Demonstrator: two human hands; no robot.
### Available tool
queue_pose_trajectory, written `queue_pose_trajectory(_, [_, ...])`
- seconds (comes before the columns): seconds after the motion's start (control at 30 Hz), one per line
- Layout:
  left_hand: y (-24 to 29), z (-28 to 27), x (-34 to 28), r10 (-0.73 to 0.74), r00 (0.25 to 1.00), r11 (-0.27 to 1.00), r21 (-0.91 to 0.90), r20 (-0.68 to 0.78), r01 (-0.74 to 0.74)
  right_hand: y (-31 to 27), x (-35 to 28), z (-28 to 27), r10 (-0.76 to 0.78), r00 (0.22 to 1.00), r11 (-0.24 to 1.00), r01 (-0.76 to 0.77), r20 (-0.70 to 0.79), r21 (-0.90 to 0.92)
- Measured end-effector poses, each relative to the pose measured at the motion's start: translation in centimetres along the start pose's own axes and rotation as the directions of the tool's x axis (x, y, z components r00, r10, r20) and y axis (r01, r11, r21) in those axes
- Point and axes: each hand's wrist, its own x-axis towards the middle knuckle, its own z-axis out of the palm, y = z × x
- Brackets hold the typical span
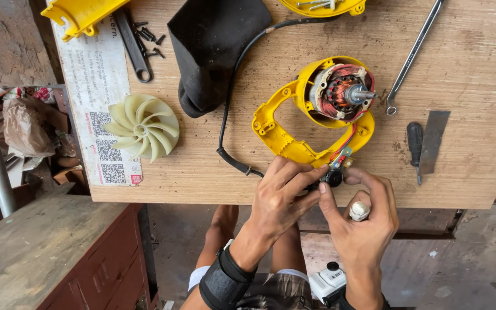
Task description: The person cleans the disassembled motor and switch parts of a yellow power blower on a workbench, using a brush to sweep dust from the armature and switch, and a small file on a component. They then fit the switch back into the housing and align the fan cover to reassemble the tool.
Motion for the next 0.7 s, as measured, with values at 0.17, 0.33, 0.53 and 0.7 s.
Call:
queue_pose_trajectory(0.17, [0.0,-0.1,0.2,0.021,1.000,1.000,0.001,-0.013,-0.021,0.3,0.0,0.2,-0.043,0.999,0.998,0.043,0.008,0.051])
queue_pose_trajectory(0.33, [-0.2,0.1,0.2,0.022,1.000,1.000,0.000,-0.013,-0.022,2.2,-0.2,0.1,-0.110,0.993,0.994,0.110,-0.053,-0.005])
queue_pose_trajectory(0.53, [0.5,0.3,0.5,-0.006,0.999,0.999,0.037,-0.039,0.008,5.8,-0.2,-1.8,-0.168,0.967,0.919,0.224,-0.192,0.324])
queue_pose_trajectory(0.7, [0.6,0.5,0.6,-0.013,0.999,0.995,0.094,-0.049,0.017,4.2,0.4,-3.6,-0.173,0.928,0.914,0.276,-0.329,0.297])
